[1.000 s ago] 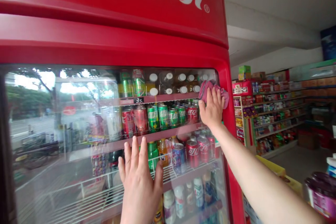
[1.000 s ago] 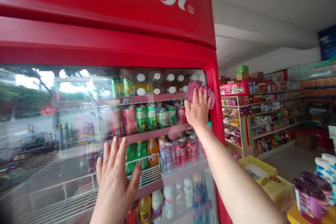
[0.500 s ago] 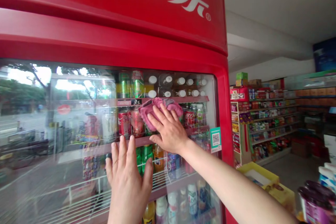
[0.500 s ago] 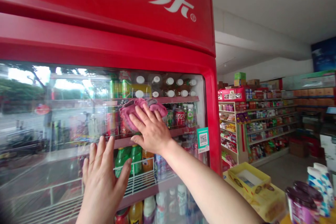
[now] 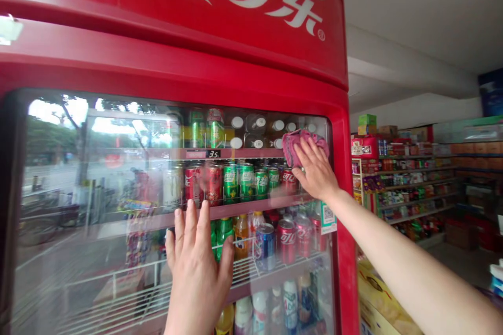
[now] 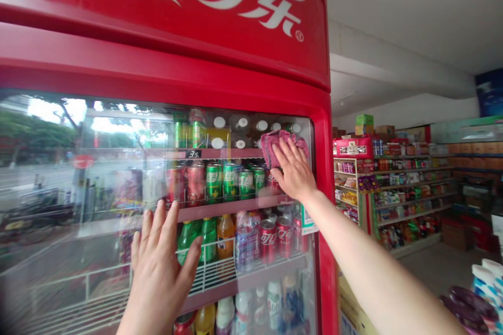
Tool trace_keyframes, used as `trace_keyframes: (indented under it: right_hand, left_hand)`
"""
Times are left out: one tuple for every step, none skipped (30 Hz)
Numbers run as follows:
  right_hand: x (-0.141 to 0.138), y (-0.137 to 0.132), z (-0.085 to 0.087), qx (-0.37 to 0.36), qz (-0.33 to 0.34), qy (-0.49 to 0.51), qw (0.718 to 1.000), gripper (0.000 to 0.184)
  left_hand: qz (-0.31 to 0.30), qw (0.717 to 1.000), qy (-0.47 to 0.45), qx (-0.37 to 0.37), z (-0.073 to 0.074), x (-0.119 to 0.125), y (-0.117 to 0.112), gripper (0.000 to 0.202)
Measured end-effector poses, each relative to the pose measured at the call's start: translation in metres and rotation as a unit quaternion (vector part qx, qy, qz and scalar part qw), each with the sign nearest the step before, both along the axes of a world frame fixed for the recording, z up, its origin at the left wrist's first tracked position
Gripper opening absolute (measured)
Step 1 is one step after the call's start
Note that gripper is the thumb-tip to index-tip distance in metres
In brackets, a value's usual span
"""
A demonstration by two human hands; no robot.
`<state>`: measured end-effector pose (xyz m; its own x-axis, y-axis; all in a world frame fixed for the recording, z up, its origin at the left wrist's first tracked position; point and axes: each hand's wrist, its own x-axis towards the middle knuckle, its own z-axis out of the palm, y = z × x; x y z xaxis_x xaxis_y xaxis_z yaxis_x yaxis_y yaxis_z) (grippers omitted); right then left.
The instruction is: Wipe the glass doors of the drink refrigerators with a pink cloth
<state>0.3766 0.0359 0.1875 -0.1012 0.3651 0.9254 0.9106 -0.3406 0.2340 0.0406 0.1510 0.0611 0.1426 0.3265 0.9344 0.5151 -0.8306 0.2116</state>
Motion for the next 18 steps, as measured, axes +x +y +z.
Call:
trace_keyframes:
  right_hand:
    - [0.007,-0.003,0.004,0.016,-0.009,0.017,1.0,0.073]
    - [0.014,-0.004,0.008,0.036,-0.016,0.033,0.999,0.073]
    - [0.02,-0.003,0.013,0.059,-0.022,0.051,0.997,0.072]
    - [0.025,-0.001,0.019,0.087,-0.027,0.071,0.993,0.071]
    - [0.028,0.003,0.025,0.118,-0.031,0.092,0.988,0.07]
    - [0.029,0.01,0.031,0.152,-0.034,0.116,0.981,0.07]
    - [0.027,0.018,0.038,0.188,-0.037,0.144,0.971,0.07]
    - [0.023,0.027,0.044,0.224,-0.039,0.176,0.958,0.071]
    - [0.015,0.037,0.051,0.259,-0.039,0.208,0.942,0.072]
    - [0.006,0.047,0.057,0.292,-0.039,0.239,0.925,0.074]
    - [-0.005,0.056,0.062,0.319,-0.037,0.264,0.909,0.075]
    - [-0.016,0.064,0.066,0.339,-0.033,0.283,0.897,0.075]
    - [-0.028,0.071,0.07,0.351,-0.028,0.294,0.889,0.076]
    - [-0.039,0.076,0.073,0.357,-0.023,0.3,0.884,0.077]
    - [-0.049,0.081,0.076,0.357,-0.02,0.303,0.883,0.077]
    - [-0.058,0.085,0.078,0.356,-0.018,0.304,0.883,0.077]
    - [-0.067,0.088,0.079,0.355,-0.017,0.304,0.884,0.078]
    - [-0.074,0.092,0.081,0.353,-0.017,0.304,0.885,0.078]
  left_hand:
    - [0.0,1.0,-0.001,0.002,0.001,-0.003,0.001,0.083]
    - [0.0,1.0,-0.003,0.005,0.001,-0.005,0.002,0.083]
    - [0.002,1.0,-0.006,0.009,0.002,-0.008,0.004,0.082]
    - [0.004,1.0,-0.009,0.012,0.002,-0.012,0.007,0.082]
    - [0.007,1.0,-0.011,0.015,0.001,-0.016,0.01,0.081]
    - [0.012,1.0,-0.013,0.018,0.001,-0.02,0.014,0.081]
    - [0.017,1.0,-0.013,0.02,0.0,-0.025,0.018,0.081]
    - [0.021,0.999,-0.011,0.021,-0.001,-0.031,0.022,0.082]
    - [0.025,0.999,-0.009,0.02,-0.002,-0.037,0.027,0.083]
    - [0.029,0.999,-0.008,0.019,-0.003,-0.044,0.032,0.084]
    - [0.032,0.999,-0.01,0.017,-0.004,-0.051,0.036,0.085]
    - [0.036,0.999,-0.012,0.013,-0.005,-0.058,0.041,0.085]
    - [0.039,0.999,-0.014,0.01,-0.006,-0.065,0.045,0.085]
    - [0.042,0.999,-0.016,0.008,-0.007,-0.071,0.049,0.084]
    - [0.045,0.999,-0.019,0.007,-0.008,-0.077,0.052,0.084]
    - [0.047,0.999,-0.022,0.006,-0.009,-0.083,0.056,0.084]
    - [0.048,0.999,-0.024,0.007,-0.009,-0.088,0.059,0.084]
    - [0.049,0.998,-0.027,0.007,-0.01,-0.093,0.061,0.084]
